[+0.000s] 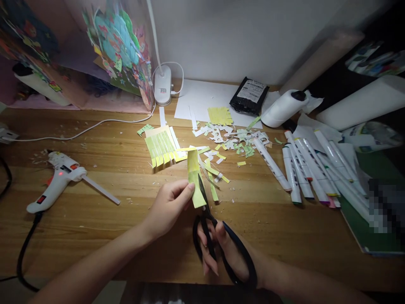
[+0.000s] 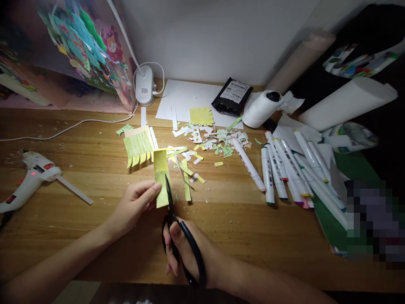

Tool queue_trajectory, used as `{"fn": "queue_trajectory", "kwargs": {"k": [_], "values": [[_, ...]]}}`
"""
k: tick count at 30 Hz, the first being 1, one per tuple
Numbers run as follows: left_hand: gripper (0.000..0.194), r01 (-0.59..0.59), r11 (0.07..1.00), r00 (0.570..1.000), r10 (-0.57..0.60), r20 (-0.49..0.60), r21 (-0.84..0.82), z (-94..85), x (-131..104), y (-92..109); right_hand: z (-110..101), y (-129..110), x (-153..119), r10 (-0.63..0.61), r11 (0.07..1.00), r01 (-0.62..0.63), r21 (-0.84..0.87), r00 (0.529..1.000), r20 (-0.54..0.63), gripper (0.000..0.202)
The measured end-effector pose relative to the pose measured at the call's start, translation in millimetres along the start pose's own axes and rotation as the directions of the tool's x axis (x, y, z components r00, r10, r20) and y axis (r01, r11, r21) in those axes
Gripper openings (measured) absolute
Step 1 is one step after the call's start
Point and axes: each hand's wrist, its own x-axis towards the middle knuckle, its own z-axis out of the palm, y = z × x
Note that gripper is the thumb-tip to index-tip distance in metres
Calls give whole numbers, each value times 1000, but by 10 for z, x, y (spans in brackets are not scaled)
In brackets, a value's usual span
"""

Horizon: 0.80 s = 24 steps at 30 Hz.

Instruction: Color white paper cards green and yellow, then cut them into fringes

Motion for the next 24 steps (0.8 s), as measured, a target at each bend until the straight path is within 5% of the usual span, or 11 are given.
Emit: {"fn": "queue_trajectory", "kwargs": {"k": [14, 24], "values": [[40, 34, 999, 999, -33, 28, -35, 21, -17, -26, -33, 170, 14, -19, 998, 25, 63, 996, -89, 54], [35, -114, 982, 973, 140, -184, 148, -70, -15, -15, 12, -80, -62, 84, 988, -81, -129, 996, 18, 65]]}}
